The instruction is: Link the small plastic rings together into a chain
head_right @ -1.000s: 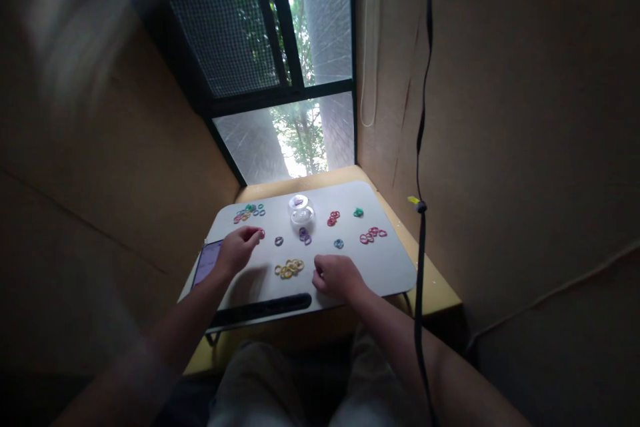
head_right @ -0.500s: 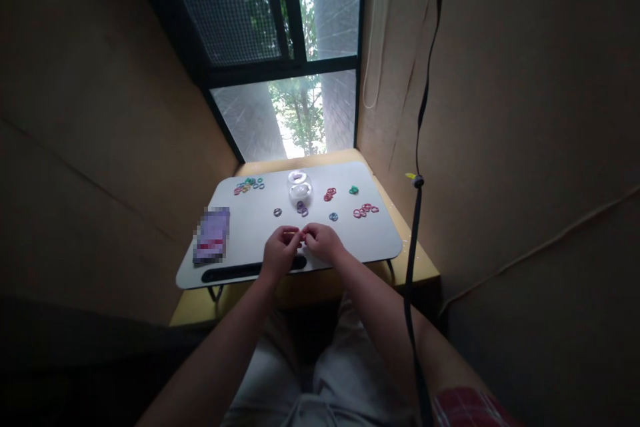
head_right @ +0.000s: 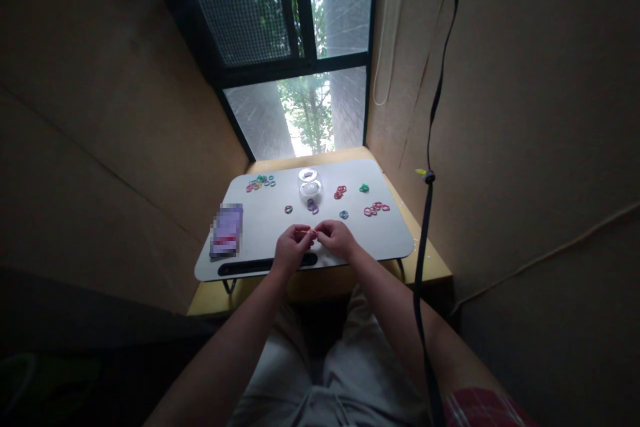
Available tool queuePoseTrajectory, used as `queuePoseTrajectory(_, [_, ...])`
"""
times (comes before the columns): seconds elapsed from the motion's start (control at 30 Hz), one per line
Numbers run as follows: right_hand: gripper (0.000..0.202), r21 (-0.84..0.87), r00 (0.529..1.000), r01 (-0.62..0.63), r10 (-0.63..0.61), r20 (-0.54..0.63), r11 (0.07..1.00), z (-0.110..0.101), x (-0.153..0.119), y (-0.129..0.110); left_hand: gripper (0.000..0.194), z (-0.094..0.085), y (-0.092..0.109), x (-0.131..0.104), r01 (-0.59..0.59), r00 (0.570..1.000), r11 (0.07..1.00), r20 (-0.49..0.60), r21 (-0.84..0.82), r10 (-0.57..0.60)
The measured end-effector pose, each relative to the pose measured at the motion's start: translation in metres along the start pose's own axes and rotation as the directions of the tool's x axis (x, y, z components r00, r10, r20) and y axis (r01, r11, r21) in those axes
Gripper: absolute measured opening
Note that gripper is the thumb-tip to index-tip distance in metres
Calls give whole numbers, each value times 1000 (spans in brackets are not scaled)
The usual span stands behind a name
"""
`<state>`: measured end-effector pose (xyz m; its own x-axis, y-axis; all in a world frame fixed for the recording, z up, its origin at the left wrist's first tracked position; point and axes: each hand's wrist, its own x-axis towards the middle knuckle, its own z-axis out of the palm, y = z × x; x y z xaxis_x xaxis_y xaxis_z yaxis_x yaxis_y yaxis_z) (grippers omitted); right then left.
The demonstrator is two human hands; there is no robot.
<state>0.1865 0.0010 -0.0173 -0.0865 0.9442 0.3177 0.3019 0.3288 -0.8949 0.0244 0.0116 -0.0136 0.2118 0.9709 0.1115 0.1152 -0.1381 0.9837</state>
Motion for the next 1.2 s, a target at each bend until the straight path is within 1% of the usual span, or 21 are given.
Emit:
queuePoseTrajectory(0.13, [16, -35, 999, -25, 24, -36, 999, 3, -1, 2, 37, -2, 2, -1, 4, 1000, 1000, 2, 18, -4])
queuePoseTrajectory(0.27, [13, -71, 997, -31, 26, -79, 997, 5, -1, 2, 32, -3, 3, -2, 8, 999, 1000, 41, 6, -8])
queuePoseTrajectory(0.43, [12, -123, 994, -47, 35, -99, 991, 6, -3, -3, 26, -3, 2, -1, -11, 998, 1000, 59, 11, 11])
queuePoseTrajectory(0.63, [12, -251, 993, -28, -3, -122, 968, 9, -6, -10, 21, -3, -2, -1, -76, 996, 987, 50, 140, 70])
queuePoseTrajectory(0.8, [10, -297, 990, -15, -27, -136, 955, 13, -7, -11, 19, -4, 4, -3, -121, 993, 967, 27, 223, 118])
queuePoseTrajectory(0.97, [9, -298, 990, -19, -24, -139, 954, 14, -8, -8, 17, -4, 8, -4, -116, 992, 948, -7, 298, 124])
queuePoseTrajectory(1.2, [10, -281, 988, -16, -29, -154, 959, 16, -9, -7, 17, -3, 9, -5, -102, 994, 949, -3, 299, 107])
